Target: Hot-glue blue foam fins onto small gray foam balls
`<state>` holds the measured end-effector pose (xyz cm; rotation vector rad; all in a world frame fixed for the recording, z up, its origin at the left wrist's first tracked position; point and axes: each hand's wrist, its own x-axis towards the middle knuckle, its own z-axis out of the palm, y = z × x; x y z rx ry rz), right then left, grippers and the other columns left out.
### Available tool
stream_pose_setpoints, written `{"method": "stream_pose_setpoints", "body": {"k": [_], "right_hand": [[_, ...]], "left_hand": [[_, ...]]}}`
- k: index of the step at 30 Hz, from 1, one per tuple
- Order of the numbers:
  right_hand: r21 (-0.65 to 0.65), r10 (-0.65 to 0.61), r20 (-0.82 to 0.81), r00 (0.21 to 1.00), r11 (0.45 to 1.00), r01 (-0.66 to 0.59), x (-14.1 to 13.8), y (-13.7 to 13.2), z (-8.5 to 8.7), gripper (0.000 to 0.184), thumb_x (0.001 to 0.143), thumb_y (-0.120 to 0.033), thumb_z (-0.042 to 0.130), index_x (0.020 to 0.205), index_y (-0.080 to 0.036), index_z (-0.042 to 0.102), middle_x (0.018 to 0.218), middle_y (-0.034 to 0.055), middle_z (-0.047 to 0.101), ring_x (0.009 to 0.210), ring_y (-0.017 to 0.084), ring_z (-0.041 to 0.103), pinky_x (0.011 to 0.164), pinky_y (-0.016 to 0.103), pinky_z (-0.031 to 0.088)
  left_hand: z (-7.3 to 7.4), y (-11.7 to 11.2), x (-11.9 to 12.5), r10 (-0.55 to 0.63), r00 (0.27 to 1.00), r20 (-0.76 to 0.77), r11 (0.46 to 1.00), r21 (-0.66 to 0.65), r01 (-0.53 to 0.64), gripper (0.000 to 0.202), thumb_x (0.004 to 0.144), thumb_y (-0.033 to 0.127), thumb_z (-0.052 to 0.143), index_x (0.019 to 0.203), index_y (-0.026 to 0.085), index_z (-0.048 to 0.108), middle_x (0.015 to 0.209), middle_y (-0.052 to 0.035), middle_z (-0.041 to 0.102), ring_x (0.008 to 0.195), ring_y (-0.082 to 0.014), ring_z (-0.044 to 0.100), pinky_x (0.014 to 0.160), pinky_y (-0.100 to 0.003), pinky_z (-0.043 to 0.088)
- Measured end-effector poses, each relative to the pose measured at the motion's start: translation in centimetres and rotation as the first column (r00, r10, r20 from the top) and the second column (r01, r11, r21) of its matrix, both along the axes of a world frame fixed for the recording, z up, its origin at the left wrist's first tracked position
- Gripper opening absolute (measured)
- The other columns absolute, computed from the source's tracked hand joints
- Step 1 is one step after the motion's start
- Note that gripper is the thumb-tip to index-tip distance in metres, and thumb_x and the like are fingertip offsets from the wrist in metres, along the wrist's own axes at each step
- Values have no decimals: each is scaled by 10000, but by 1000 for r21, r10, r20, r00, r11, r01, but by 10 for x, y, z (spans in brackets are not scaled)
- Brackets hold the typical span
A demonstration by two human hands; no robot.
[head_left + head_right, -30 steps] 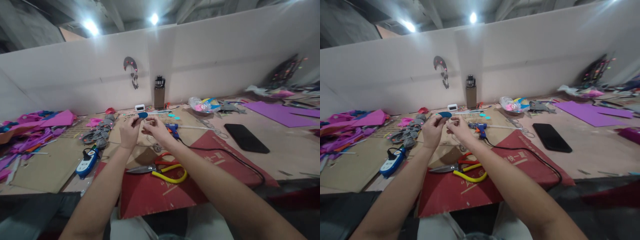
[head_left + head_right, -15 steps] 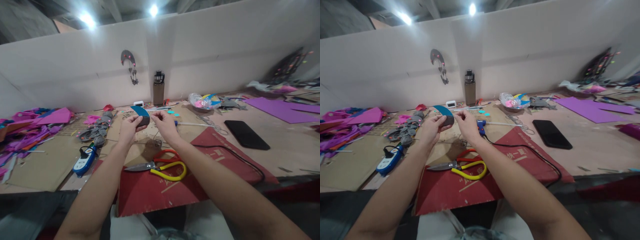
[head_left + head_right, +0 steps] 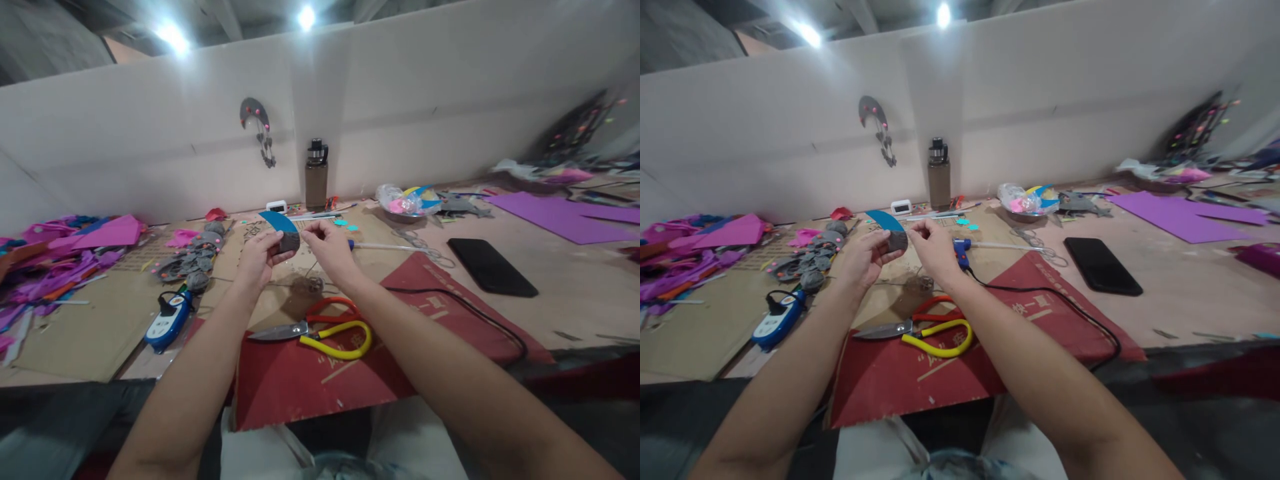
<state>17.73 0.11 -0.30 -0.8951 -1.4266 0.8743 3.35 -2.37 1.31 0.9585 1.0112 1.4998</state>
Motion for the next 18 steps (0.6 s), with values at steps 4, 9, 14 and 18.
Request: {"method": "stream_pose_setpoints", "body": {"k": [4,9,14,18], "right_hand": [[-59,44,-74,996,997,-48,0,0,0,152,724,-336,585,706,-189,547,634,-39,481,575,94,403,537,239,336],[-129,159,-216,963,973,-190,2,2,-2,183,681,-349,627,700,-195,528,622,-53,448,520,70,354,469,216,288],[-102,218,-261,940,962,-252,5,-2,2,200,671,-356,639,710,-198,524,626,-60,431,515,62,345,466,208,298],[-66,224,-245,943,967,-247,8,-6,5,183,682,-344,635,715,-200,528,624,-55,431,530,70,355,476,215,300]], "left_hand": [[0,0,0,-13,1000,8,1000,-11,13,155,659,217,695,758,133,610,761,-39,683,689,-143,659,653,-301,570],[2,0,-2,-76,995,65,995,-58,80,133,681,197,678,780,131,617,774,-47,692,673,-139,657,629,-286,567],[3,2,-2,-114,987,112,983,-133,129,112,713,183,638,804,119,643,747,-57,697,645,-140,649,574,-257,557],[3,2,-1,-130,985,116,979,-142,146,101,724,171,632,805,115,656,742,-60,700,636,-137,647,568,-254,563]]}}
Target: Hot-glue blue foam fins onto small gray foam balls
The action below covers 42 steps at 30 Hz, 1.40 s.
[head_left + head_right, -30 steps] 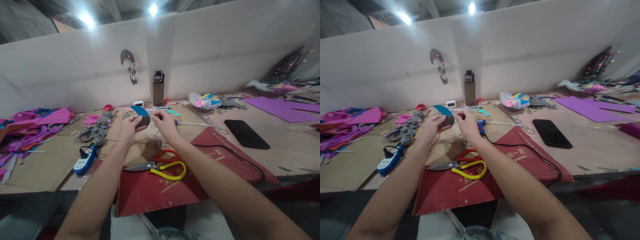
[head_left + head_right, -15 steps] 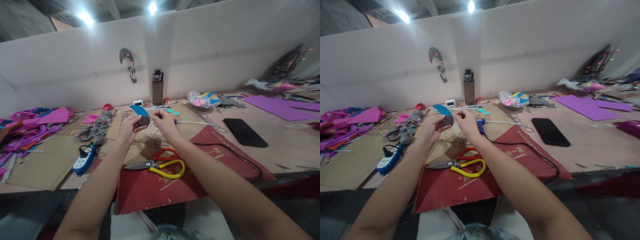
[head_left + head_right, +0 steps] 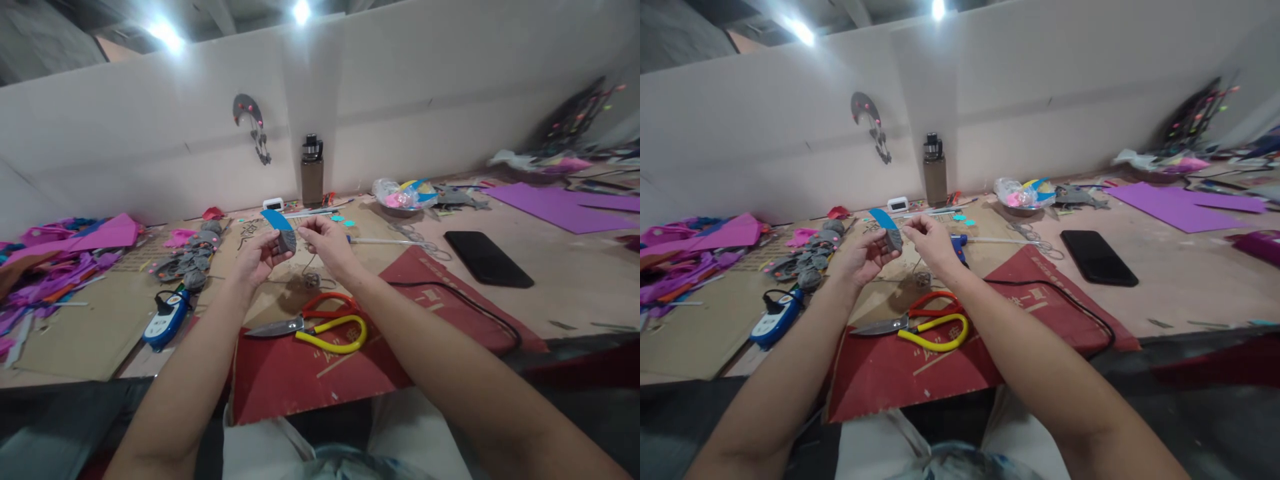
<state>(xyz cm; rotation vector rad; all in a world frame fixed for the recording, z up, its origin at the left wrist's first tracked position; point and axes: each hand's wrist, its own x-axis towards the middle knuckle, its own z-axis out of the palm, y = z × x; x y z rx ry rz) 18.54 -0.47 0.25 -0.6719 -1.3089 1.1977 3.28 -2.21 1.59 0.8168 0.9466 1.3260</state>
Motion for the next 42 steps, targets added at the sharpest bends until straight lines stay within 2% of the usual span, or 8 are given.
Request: {"method": "stream_pose_setpoints", "body": {"k": [11,19,24,28,31,38,42], "right_hand": [[29,82,-14,997,996,-81,0,-6,0,129,677,-296,612,677,-205,521,585,-62,431,526,79,363,507,231,309],[37,79,-26,997,996,-78,0,-9,2,136,690,-302,611,680,-207,514,587,-59,433,523,79,359,508,231,306],[63,26,-27,999,998,-24,1,-8,3,159,697,-335,618,705,-213,516,618,-49,430,554,88,358,506,230,299],[78,54,-52,997,996,-50,1,-10,4,151,699,-326,616,713,-211,519,628,-48,433,555,85,359,515,231,301],[81,79,-9,997,994,-78,2,-10,3,132,702,-309,600,700,-207,516,623,-47,449,549,84,364,516,227,305],[113,62,-25,998,992,-58,-2,-12,-1,103,692,-260,598,668,-190,527,613,-44,494,562,81,396,536,229,325],[112,41,-56,998,993,-35,-4,-14,-2,98,691,-256,612,671,-191,542,610,-44,485,563,82,396,539,230,328]], "left_hand": [[2,-2,2,-2,1000,-16,1000,1,2,83,756,180,597,787,131,655,717,-64,698,624,-142,646,542,-236,543],[0,-1,0,-25,1000,0,1000,15,25,92,767,182,587,788,129,659,712,-58,697,626,-133,646,550,-225,544],[-1,-1,-2,-51,999,-10,998,33,52,110,755,200,606,821,131,660,726,-51,697,634,-129,644,552,-220,539],[0,-3,-1,-80,997,-3,996,39,80,113,755,198,604,815,123,663,716,-46,692,617,-120,636,548,-213,540],[2,-5,0,-98,995,13,994,49,97,108,762,196,599,794,114,661,692,-48,684,598,-119,634,543,-212,545],[2,-3,-2,-128,990,59,991,53,125,91,779,159,581,807,103,648,699,-47,692,596,-121,646,545,-216,557],[1,-3,-1,-103,992,75,993,57,99,77,777,161,591,801,106,640,688,-47,688,586,-121,646,536,-212,554]]}}
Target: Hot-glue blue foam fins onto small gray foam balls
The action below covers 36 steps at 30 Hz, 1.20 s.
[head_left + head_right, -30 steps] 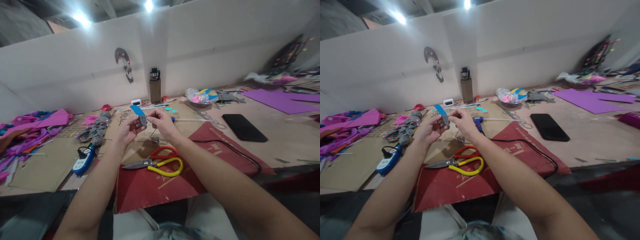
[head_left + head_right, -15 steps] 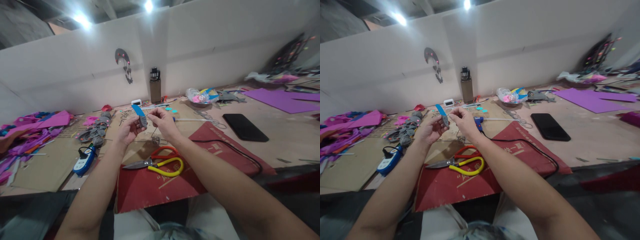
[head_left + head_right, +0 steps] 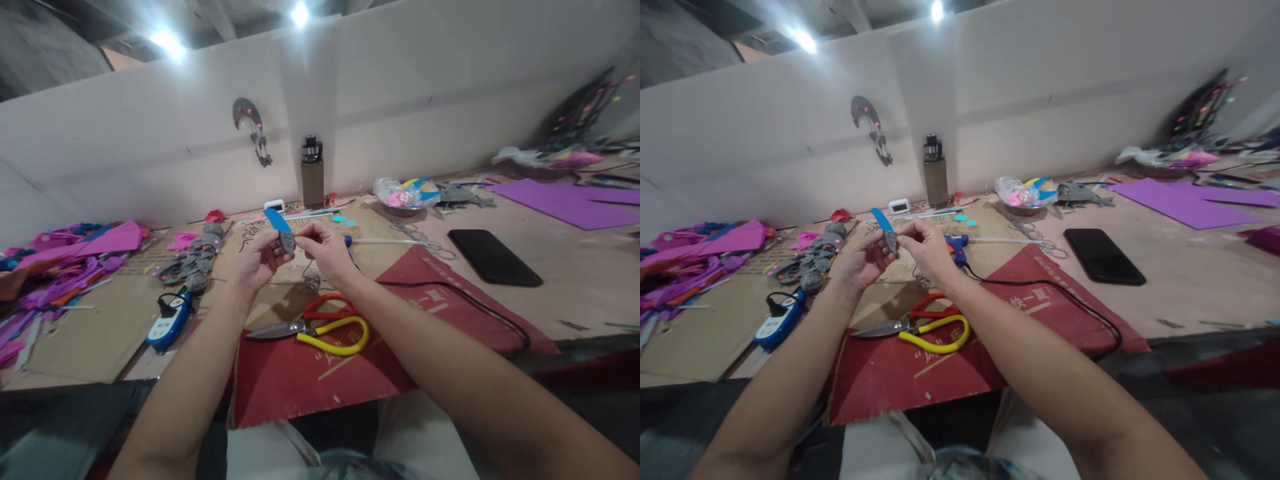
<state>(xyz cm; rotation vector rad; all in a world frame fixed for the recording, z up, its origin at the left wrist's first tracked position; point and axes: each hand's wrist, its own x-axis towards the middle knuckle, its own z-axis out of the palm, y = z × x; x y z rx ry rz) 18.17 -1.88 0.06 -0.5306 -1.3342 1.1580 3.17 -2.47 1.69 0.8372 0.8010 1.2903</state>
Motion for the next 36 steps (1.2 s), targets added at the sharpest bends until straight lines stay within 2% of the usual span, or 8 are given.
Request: {"method": "stream_pose_setpoints", "body": {"k": [10,17,21,25,27,32,36], "right_hand": [[25,-37,-37,999,999,38,1,1,-5,170,767,-340,604,723,-198,523,610,-58,422,534,72,349,515,225,298],[28,-43,-52,998,999,44,0,2,-7,185,769,-349,628,729,-198,529,601,-65,415,520,70,338,509,229,284],[41,-56,-44,997,997,58,0,0,-6,193,764,-337,632,697,-193,523,593,-63,417,520,70,338,507,231,283],[29,-71,-14,997,997,71,-1,0,-7,195,755,-334,636,683,-192,523,579,-63,416,516,73,342,500,232,284],[8,-72,-9,997,997,72,-1,2,-8,200,748,-339,639,679,-193,520,573,-64,413,511,73,342,492,231,282],[-97,-42,-50,998,995,37,-2,7,-12,221,723,-360,650,680,-194,509,562,-73,390,477,63,315,457,224,254],[-128,-25,-62,998,992,17,-3,8,-12,239,710,-374,659,681,-196,503,548,-80,373,458,58,301,441,221,236]], "left_hand": [[-2,-3,7,61,998,-1,991,119,-60,128,753,205,675,841,116,647,788,-64,706,650,-125,654,601,-233,575],[5,-10,8,21,1000,2,987,161,-21,115,717,136,695,810,136,627,788,-33,699,665,-107,649,696,-259,579],[2,-7,6,14,1000,-20,988,154,-10,116,704,128,700,797,117,632,730,-24,681,604,-87,622,644,-227,569],[-2,-3,7,69,997,-32,992,104,-65,161,700,181,721,825,135,631,698,-5,669,563,-96,620,470,-176,509],[-3,-3,8,92,995,-24,992,92,-89,165,700,179,724,824,150,619,687,9,662,542,-92,613,431,-164,483],[-1,-6,12,120,993,0,984,136,-119,148,692,133,724,777,138,603,767,-19,690,649,-102,651,577,-197,549],[-3,-4,12,114,993,-7,975,193,-111,172,665,162,755,738,133,602,763,-19,689,674,-114,655,600,-212,550]]}}
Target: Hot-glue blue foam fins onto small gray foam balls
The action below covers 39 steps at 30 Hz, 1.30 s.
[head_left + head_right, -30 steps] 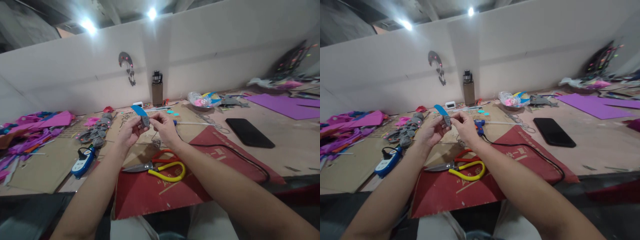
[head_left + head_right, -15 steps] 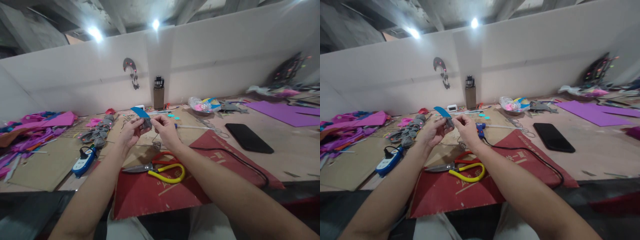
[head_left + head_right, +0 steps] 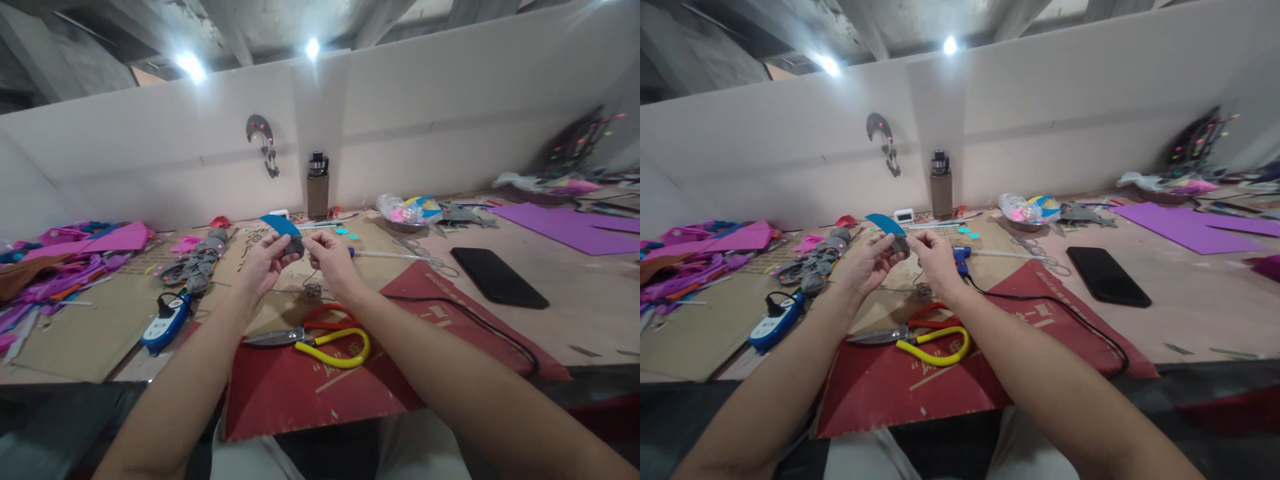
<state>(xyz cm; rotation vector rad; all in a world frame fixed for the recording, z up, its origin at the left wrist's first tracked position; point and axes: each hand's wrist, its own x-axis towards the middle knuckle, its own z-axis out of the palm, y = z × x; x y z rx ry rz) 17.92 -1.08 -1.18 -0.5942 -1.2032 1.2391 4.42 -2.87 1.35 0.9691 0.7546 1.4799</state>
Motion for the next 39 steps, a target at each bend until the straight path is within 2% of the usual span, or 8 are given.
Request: {"method": "stream_pose_setpoints", "body": {"k": [4,9,12,16,24,29,34,39], "right_hand": [[30,-11,45,999,1000,10,0,-2,1,231,717,-376,650,675,-196,512,536,-76,388,463,64,316,450,227,250],[47,-70,79,994,997,66,-1,-1,-1,220,722,-381,640,681,-195,530,543,-69,412,491,74,340,477,232,281],[42,-93,96,991,995,90,-2,0,-1,216,718,-380,639,687,-191,539,552,-64,428,498,76,345,482,231,284],[18,-92,76,993,996,90,-1,0,0,218,717,-375,638,684,-189,530,554,-67,414,490,69,336,470,225,271],[-24,-47,31,998,999,48,-2,1,-1,236,702,-383,655,687,-188,522,531,-79,380,458,56,309,439,216,234],[-61,44,-76,996,997,-48,-2,-1,2,257,677,-381,675,692,-192,502,544,-86,371,449,44,290,427,208,197],[-93,112,-102,988,988,-122,-3,1,1,290,652,-382,699,672,-193,481,524,-94,340,438,38,260,422,207,170],[-141,84,-173,981,984,-109,0,2,3,317,614,-386,719,667,-188,476,519,-98,330,443,35,250,424,204,173]], "left_hand": [[-2,2,-1,-4,1000,-6,1000,-2,4,147,658,146,751,740,126,630,739,-18,689,650,-103,646,571,-184,527],[-3,0,-1,37,998,-48,994,-97,-42,183,663,183,763,768,153,616,713,2,675,578,-92,619,477,-171,483],[-3,-1,1,45,997,-57,992,-113,-51,174,690,193,745,800,152,616,725,-2,672,588,-91,618,526,-194,518],[-1,-2,3,15,1000,-8,998,-55,-15,123,688,121,700,782,125,620,782,-27,686,688,-111,642,640,-231,552],[-1,1,0,54,995,82,998,-46,-50,82,698,135,675,756,130,617,729,-13,674,642,-102,627,546,-198,524],[5,-2,-2,0,998,62,999,-43,3,79,707,118,684,746,127,616,730,-24,675,618,-105,628,504,-182,521],[3,3,-4,18,1000,20,991,-133,-15,55,756,116,671,766,118,617,690,-8,654,542,-55,599,520,-127,524],[-2,5,-2,-29,999,46,996,-81,33,184,690,-13,666,817,111,618,816,-28,688,700,-83,666,687,-158,561]]}}
